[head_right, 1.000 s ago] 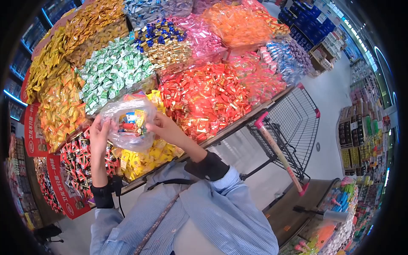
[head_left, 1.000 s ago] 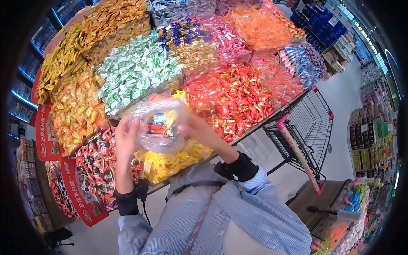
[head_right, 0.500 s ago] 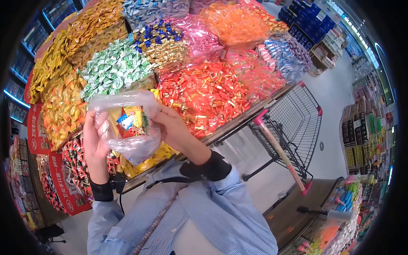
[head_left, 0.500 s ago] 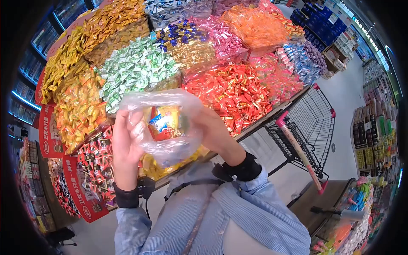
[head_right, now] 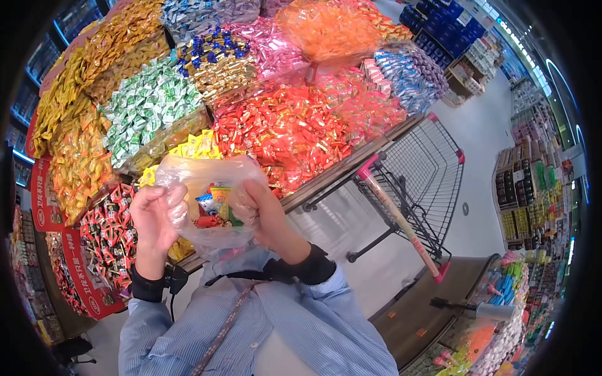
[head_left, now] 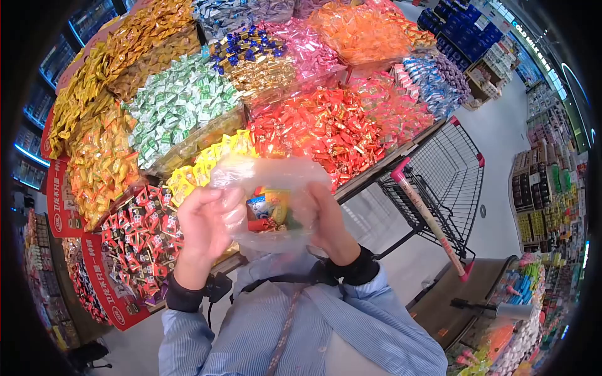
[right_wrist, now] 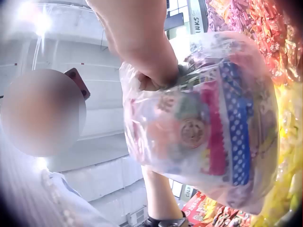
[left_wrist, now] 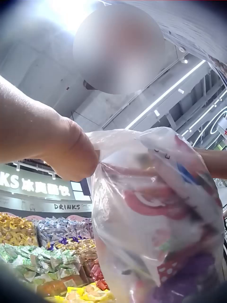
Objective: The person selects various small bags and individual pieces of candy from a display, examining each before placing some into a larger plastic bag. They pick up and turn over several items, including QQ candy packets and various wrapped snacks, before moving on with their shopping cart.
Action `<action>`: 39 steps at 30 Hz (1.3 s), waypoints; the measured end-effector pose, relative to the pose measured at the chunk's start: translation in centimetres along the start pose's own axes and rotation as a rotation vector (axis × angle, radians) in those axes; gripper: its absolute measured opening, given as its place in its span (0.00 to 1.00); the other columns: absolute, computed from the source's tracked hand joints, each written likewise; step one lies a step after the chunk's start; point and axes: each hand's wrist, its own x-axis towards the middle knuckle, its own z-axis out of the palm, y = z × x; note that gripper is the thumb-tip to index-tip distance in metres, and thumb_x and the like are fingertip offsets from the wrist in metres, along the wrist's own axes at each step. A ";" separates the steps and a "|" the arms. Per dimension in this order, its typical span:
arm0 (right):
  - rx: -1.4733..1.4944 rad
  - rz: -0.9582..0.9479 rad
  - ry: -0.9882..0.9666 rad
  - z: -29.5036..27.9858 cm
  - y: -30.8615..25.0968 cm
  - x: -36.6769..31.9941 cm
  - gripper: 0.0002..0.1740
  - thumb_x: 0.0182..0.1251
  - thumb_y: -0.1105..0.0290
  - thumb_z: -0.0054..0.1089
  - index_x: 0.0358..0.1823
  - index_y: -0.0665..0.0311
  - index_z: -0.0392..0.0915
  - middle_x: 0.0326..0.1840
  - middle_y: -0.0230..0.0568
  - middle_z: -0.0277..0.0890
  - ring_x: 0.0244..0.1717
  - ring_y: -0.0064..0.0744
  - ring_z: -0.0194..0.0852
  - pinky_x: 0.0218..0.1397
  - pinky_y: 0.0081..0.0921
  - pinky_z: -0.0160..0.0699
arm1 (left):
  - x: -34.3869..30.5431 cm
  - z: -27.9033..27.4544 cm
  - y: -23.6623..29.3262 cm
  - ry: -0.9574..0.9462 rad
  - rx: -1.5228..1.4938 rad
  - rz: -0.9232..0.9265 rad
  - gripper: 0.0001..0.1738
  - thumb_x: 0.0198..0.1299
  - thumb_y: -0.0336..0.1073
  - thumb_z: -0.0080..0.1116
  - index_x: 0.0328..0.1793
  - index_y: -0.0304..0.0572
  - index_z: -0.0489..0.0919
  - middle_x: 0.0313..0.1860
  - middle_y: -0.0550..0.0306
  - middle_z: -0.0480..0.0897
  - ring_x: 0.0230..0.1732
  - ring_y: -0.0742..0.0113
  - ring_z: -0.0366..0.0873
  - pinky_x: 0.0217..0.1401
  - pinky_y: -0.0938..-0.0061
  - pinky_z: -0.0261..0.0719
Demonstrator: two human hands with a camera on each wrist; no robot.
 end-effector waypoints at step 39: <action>-0.101 0.295 -0.349 11.3 14.4 2.7 0.27 0.69 0.53 0.27 0.11 0.57 0.52 0.12 0.24 0.47 0.16 0.19 0.42 0.20 0.18 0.42 | -9.9 -10.9 10.5 0.204 -0.070 0.199 0.26 0.64 0.52 0.31 0.56 0.39 0.66 0.42 0.58 0.74 0.30 0.73 0.71 0.28 0.81 0.69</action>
